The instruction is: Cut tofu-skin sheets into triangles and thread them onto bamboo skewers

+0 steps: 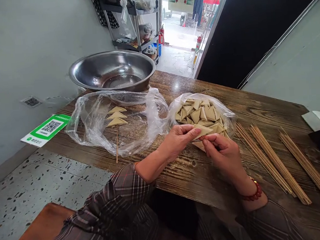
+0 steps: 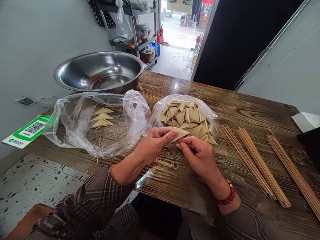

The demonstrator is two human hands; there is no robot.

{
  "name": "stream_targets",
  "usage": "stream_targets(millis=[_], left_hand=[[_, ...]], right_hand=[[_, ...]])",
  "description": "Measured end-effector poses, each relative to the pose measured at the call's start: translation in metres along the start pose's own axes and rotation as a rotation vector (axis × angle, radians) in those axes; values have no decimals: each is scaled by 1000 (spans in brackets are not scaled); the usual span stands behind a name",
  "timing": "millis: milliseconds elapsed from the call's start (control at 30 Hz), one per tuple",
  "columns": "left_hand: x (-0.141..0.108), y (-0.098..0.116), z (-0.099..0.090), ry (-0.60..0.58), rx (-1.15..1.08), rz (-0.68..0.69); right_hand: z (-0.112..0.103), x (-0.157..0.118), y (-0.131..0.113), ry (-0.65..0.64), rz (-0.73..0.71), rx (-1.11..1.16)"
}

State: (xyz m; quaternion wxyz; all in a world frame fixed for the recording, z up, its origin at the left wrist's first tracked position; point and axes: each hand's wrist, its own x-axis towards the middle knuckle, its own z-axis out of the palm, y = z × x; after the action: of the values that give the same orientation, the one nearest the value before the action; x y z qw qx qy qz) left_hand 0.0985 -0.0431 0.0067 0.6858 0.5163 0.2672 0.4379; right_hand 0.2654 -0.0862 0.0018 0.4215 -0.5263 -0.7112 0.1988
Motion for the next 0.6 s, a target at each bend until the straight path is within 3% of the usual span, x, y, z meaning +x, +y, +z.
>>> stream_targets(millis=[400, 600], left_hand=[[0, -2, 0, -13, 11, -18], [3, -5, -2, 50, 28, -29]], right_hand=[[-1, 5, -2, -33, 86, 114], [2, 6, 0, -46, 109, 158]])
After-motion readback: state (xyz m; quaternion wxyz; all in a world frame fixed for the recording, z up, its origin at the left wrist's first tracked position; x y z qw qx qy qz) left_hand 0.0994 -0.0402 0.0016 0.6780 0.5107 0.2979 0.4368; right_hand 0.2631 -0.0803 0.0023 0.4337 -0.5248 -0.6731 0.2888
